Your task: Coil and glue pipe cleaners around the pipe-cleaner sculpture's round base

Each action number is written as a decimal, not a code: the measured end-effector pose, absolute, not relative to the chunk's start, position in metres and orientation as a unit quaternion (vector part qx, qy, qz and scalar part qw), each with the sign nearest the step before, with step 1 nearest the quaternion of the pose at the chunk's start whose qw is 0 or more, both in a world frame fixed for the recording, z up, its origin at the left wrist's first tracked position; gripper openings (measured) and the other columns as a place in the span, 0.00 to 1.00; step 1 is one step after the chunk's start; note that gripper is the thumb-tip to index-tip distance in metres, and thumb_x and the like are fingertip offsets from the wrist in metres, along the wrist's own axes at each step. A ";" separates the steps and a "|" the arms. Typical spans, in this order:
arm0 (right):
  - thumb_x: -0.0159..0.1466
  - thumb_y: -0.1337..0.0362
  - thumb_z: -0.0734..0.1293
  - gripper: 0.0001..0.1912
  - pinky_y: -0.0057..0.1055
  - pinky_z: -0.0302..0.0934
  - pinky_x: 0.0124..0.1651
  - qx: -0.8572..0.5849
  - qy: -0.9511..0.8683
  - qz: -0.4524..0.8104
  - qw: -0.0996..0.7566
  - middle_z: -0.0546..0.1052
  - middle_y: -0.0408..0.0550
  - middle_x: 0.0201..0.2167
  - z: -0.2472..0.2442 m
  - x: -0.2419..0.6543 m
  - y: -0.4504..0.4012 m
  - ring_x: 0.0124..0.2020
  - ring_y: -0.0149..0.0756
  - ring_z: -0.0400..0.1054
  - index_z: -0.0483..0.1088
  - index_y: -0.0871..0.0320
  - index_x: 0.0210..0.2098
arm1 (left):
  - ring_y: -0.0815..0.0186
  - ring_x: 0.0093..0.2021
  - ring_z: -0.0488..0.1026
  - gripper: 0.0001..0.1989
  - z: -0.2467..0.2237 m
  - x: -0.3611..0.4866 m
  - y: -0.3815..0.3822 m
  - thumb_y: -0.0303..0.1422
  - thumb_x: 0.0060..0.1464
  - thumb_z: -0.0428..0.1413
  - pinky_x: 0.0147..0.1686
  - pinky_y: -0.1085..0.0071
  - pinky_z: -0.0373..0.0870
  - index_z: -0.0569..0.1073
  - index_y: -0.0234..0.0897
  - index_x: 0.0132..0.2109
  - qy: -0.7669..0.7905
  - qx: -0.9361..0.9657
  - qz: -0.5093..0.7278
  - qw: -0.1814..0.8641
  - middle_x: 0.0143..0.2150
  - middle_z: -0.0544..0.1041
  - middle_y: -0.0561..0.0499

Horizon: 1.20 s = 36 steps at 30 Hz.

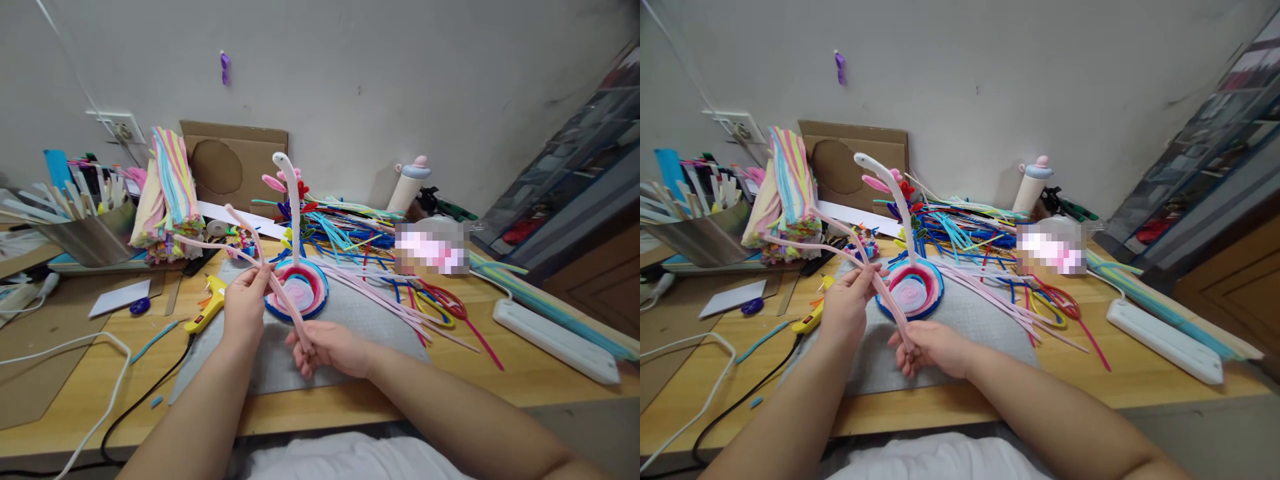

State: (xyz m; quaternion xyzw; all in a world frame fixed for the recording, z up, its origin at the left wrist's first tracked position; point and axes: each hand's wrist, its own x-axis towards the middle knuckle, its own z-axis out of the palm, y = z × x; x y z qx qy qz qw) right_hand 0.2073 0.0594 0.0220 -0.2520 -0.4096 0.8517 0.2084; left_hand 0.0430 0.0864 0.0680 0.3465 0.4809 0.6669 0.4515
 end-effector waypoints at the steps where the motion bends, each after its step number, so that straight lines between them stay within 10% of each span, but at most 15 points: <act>1: 0.59 0.45 0.65 0.25 0.31 0.60 0.33 -0.259 -0.430 0.835 0.225 0.74 0.47 0.27 0.024 0.209 0.062 0.26 0.32 0.68 0.69 0.62 0.40 | 0.68 0.27 0.74 0.18 0.067 0.042 0.087 0.44 0.41 0.64 0.30 0.73 0.68 0.78 0.34 0.35 0.479 0.344 0.659 0.466 0.28 0.79 0.51; 7: 0.61 0.38 0.58 0.32 0.34 0.63 0.37 -0.266 -0.520 0.765 0.273 0.78 0.55 0.35 0.036 0.218 0.069 0.36 0.40 0.73 0.70 0.63 0.43 | 0.71 0.23 0.68 0.19 0.064 0.050 0.083 0.45 0.41 0.64 0.22 0.76 0.61 0.78 0.33 0.34 0.465 0.370 0.582 0.554 0.23 0.72 0.54; 14: 0.60 0.49 0.67 0.18 0.18 0.50 0.15 -0.285 -0.414 0.796 0.337 0.70 0.36 0.18 0.031 0.212 0.069 0.12 0.22 0.57 0.64 0.58 0.33 | 0.73 0.22 0.66 0.15 0.057 0.075 0.071 0.39 0.39 0.67 0.22 0.76 0.60 0.78 0.33 0.33 0.456 0.434 0.520 0.577 0.24 0.74 0.52; 25: 0.61 0.51 0.65 0.15 0.18 0.42 0.13 -0.274 -0.375 0.817 0.343 0.66 0.34 0.17 0.039 0.218 0.069 0.11 0.21 0.51 0.60 0.55 0.32 | 0.73 0.22 0.64 0.12 0.060 0.075 0.069 0.39 0.43 0.64 0.21 0.77 0.56 0.75 0.35 0.31 0.442 0.478 0.508 0.564 0.23 0.71 0.54; 36: 0.60 0.50 0.67 0.17 0.18 0.41 0.13 -0.279 -0.379 0.772 0.428 0.64 0.32 0.17 0.043 0.218 0.069 0.10 0.19 0.47 0.58 0.55 0.31 | 0.59 0.40 0.72 0.11 0.060 0.072 0.068 0.40 0.47 0.60 0.42 0.66 0.67 0.80 0.36 0.32 0.406 0.520 0.526 0.537 0.36 0.76 0.46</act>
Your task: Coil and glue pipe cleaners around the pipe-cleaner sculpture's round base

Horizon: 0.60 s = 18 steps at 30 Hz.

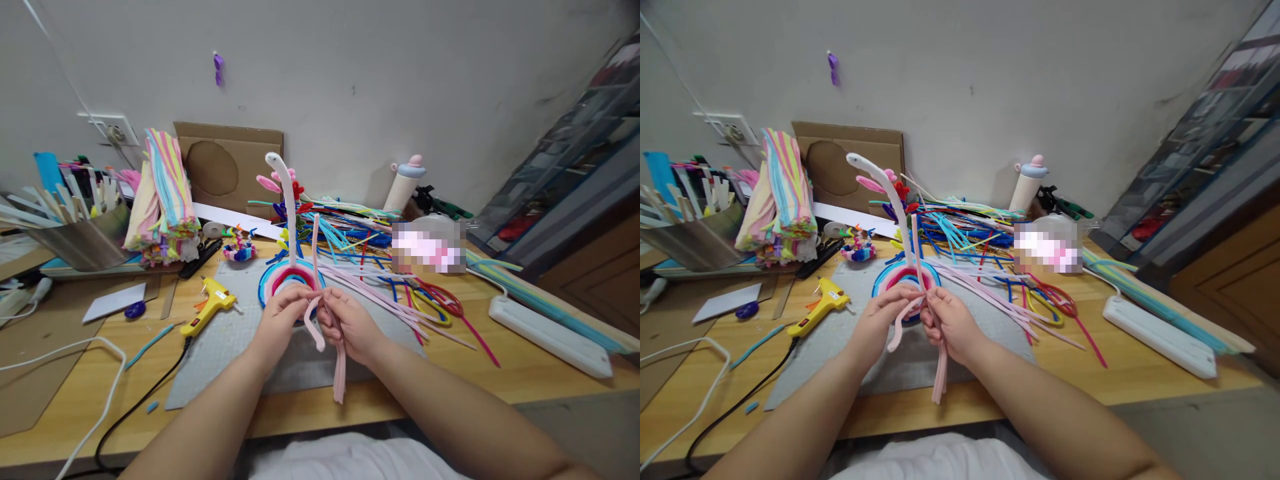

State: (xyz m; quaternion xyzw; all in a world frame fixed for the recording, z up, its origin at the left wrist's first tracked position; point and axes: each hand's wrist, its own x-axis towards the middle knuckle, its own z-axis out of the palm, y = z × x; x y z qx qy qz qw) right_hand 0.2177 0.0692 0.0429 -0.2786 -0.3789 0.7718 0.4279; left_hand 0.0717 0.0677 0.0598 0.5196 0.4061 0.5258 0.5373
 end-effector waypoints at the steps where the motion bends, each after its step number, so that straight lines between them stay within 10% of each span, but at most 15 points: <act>1: 0.60 0.51 0.67 0.17 0.18 0.41 0.13 -0.277 -0.385 0.769 0.428 0.65 0.32 0.16 0.043 0.218 0.069 0.10 0.19 0.48 0.58 0.55 0.31 | 0.60 0.39 0.71 0.12 0.060 0.071 0.068 0.41 0.49 0.59 0.42 0.66 0.67 0.80 0.36 0.31 0.406 0.517 0.529 0.537 0.36 0.75 0.46; 18: 0.59 0.53 0.69 0.15 0.18 0.47 0.12 -0.285 -0.440 0.715 0.463 0.68 0.35 0.15 0.040 0.220 0.067 0.10 0.20 0.54 0.66 0.58 0.29 | 0.65 0.36 0.72 0.07 0.053 0.071 0.068 0.35 0.42 0.66 0.37 0.71 0.69 0.79 0.39 0.31 0.410 0.530 0.563 0.485 0.34 0.76 0.49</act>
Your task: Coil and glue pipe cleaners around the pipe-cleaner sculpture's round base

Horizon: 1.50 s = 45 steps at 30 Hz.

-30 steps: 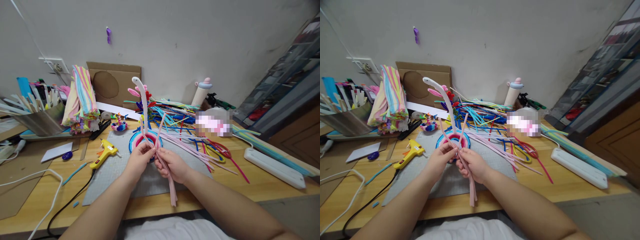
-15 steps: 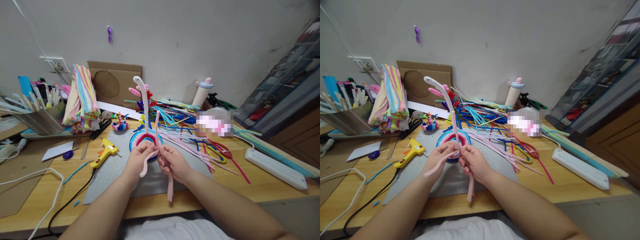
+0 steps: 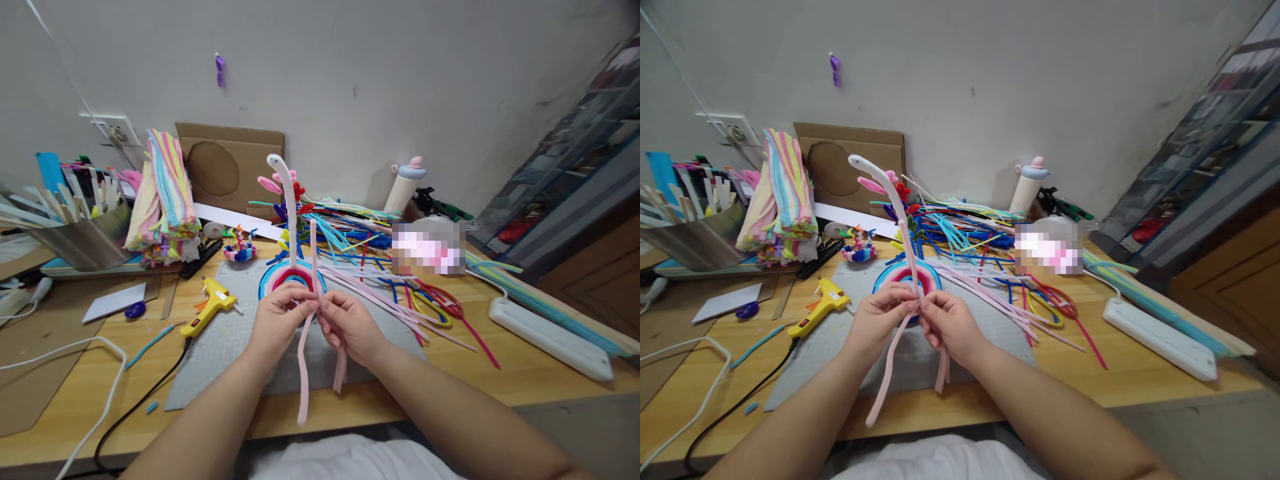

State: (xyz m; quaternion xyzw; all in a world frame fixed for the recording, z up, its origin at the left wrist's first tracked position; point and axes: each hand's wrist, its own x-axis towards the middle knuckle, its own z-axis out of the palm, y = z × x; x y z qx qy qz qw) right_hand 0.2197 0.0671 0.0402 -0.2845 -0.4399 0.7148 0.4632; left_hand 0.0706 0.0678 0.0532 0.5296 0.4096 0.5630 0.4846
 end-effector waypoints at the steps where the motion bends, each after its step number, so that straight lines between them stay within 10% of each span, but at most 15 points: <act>1: 0.59 0.53 0.69 0.15 0.18 0.47 0.12 -0.285 -0.441 0.713 0.464 0.68 0.35 0.15 0.040 0.220 0.067 0.10 0.20 0.54 0.66 0.58 0.29 | 0.65 0.35 0.72 0.08 0.053 0.070 0.068 0.35 0.43 0.66 0.36 0.70 0.69 0.79 0.39 0.32 0.413 0.532 0.563 0.479 0.34 0.76 0.50; 45: 0.56 0.56 0.70 0.14 0.18 0.42 0.12 -0.275 -0.432 0.777 0.366 0.67 0.37 0.15 0.054 0.234 0.073 0.11 0.19 0.52 0.70 0.61 0.32 | 0.65 0.39 0.70 0.06 0.067 0.063 0.065 0.34 0.51 0.61 0.37 0.71 0.64 0.76 0.36 0.34 0.385 0.661 0.472 0.438 0.36 0.74 0.49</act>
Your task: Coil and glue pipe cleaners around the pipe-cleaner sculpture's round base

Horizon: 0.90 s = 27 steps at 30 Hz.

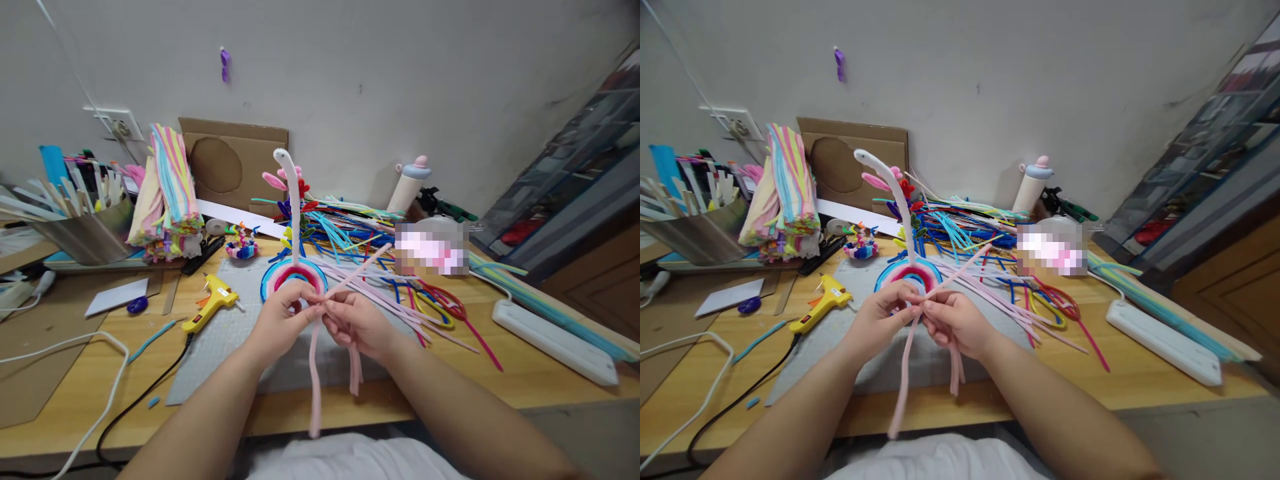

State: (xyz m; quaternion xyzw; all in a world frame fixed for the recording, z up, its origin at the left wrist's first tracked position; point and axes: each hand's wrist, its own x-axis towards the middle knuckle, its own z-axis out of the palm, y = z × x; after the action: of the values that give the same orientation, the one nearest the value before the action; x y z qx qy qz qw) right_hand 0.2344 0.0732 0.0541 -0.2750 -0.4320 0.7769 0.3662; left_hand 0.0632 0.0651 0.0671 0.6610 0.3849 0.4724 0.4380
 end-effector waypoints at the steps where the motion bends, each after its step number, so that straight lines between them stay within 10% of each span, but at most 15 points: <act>1: 0.56 0.56 0.70 0.14 0.18 0.41 0.12 -0.276 -0.432 0.781 0.358 0.67 0.38 0.15 0.056 0.235 0.074 0.11 0.19 0.51 0.69 0.62 0.30 | 0.65 0.39 0.70 0.07 0.067 0.063 0.066 0.35 0.51 0.60 0.37 0.71 0.64 0.76 0.36 0.34 0.387 0.654 0.475 0.445 0.35 0.74 0.49; 18: 0.55 0.56 0.72 0.14 0.19 0.50 0.14 -0.334 -0.482 0.740 0.329 0.71 0.40 0.21 0.050 0.232 0.074 0.15 0.22 0.59 0.67 0.60 0.30 | 0.75 0.21 0.63 0.14 0.060 0.068 0.068 0.39 0.46 0.63 0.23 0.78 0.57 0.70 0.33 0.27 0.438 0.480 0.440 0.619 0.21 0.69 0.56; 27: 0.56 0.51 0.70 0.17 0.20 0.38 0.12 -0.360 -0.502 0.708 0.343 0.65 0.35 0.15 0.052 0.233 0.077 0.11 0.19 0.49 0.69 0.61 0.30 | 0.75 0.22 0.66 0.16 0.057 0.067 0.069 0.41 0.43 0.65 0.22 0.79 0.60 0.71 0.35 0.34 0.418 0.448 0.468 0.637 0.26 0.72 0.55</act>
State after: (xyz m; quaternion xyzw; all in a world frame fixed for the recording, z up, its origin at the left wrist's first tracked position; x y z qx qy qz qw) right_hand 0.2326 0.0771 0.0521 -0.3598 -0.5023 0.7076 0.3429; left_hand 0.0673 0.0694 0.0567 0.4481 0.4184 0.4678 0.6367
